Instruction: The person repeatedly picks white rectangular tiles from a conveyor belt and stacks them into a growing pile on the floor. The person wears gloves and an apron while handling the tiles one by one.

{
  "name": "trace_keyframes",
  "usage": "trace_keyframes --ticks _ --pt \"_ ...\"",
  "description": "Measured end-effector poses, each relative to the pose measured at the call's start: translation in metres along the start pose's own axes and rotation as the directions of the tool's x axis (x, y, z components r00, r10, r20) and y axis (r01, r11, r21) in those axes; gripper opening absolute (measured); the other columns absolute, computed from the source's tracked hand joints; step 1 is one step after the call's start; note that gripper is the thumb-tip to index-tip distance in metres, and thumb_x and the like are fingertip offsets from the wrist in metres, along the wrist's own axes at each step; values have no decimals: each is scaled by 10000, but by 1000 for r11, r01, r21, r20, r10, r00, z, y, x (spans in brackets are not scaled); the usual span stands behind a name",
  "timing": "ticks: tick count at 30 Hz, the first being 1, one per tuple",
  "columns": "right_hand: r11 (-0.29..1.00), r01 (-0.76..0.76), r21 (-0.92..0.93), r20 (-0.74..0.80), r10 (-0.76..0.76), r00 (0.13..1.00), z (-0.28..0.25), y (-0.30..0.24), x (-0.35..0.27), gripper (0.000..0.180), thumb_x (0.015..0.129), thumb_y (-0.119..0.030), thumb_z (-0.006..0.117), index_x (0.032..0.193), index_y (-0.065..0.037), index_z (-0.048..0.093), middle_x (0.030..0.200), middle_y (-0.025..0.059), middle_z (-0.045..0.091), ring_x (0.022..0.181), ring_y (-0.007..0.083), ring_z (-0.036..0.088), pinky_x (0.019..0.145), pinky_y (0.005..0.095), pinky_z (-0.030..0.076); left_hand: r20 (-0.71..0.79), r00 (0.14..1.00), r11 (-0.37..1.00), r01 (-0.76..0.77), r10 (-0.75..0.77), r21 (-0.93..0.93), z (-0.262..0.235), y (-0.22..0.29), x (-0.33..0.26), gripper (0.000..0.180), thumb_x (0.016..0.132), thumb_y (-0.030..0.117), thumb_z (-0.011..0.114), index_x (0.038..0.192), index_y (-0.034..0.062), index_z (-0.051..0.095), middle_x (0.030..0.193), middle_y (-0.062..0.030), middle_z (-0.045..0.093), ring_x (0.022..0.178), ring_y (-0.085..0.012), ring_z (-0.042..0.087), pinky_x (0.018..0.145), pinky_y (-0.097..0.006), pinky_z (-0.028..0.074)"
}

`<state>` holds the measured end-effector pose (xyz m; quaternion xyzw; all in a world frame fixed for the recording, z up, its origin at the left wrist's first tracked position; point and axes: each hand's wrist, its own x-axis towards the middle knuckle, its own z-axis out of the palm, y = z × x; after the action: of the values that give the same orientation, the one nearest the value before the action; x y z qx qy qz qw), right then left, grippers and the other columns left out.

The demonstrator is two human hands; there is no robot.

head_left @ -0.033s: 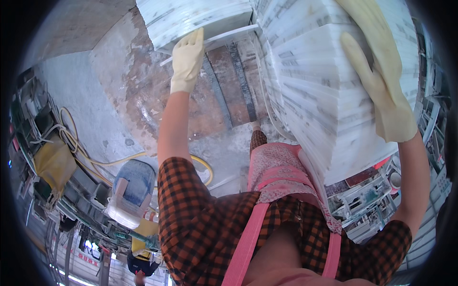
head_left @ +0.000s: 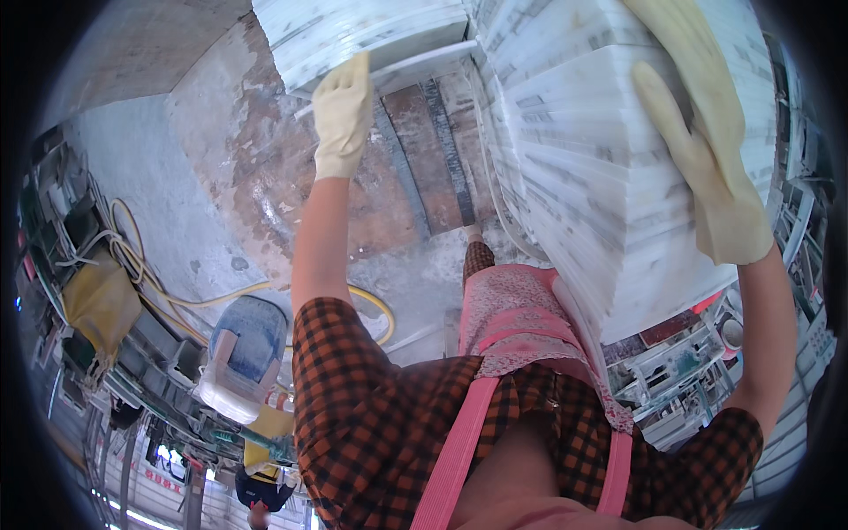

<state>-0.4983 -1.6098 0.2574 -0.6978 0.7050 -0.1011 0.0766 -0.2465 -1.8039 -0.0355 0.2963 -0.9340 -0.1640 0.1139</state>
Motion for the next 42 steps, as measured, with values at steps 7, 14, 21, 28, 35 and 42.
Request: trace_keyframes --ticks 7,14,21,28,35,42 --pt "998 59 -30 79 -56 995 -11 -10 11 535 926 -23 472 1426 115 343 1505 257 336 1444 380 261 1197 467 175 -42 461 316 535 -886 -784 47 -93 -84 519 901 -3 514 1411 -5 420 1374 -154 529 1243 -243 523 1065 -342 399" --pt "951 -307 15 179 300 937 -11 -24 8 549 938 -65 444 1458 66 325 1527 248 296 1457 352 233 1202 417 159 434 631 56 604 -643 -795 144 -143 -95 734 807 108 694 1461 22 373 1375 -138 528 1249 -230 505 1044 -341 374" --pt "957 -257 -136 329 288 899 -22 -7 17 611 973 -269 380 1485 49 281 1552 215 278 1456 340 245 1178 428 181 558 531 0 725 -637 -689 178 -161 -70 590 796 98 708 1348 26 513 1248 -119 630 1165 -241 580 1009 -355 402" --pt "962 -193 -191 341 249 906 -27 1 12 643 984 -361 374 1476 45 292 1554 228 261 1452 363 243 1170 457 199 557 558 -19 696 -616 -718 177 -173 -86 548 806 113 699 1320 26 532 1238 -122 638 1160 -251 588 1007 -361 405" --pt "959 -134 -249 356 220 908 -31 -2 17 659 1000 -406 366 1469 51 296 1555 239 259 1454 375 241 1173 462 190 575 541 1 729 -614 -684 179 -182 -72 507 816 128 690 1293 27 552 1228 -125 647 1156 -260 597 1005 -367 407" --pt "960 -156 -235 353 234 906 -34 -8 17 658 1004 -406 357 1473 50 290 1556 243 252 1458 377 226 1179 463 174 536 566 16 697 -627 -717 174 -177 -86 468 825 143 682 1265 27 571 1218 -127 655 1151 -269 606 1003 -373 410"
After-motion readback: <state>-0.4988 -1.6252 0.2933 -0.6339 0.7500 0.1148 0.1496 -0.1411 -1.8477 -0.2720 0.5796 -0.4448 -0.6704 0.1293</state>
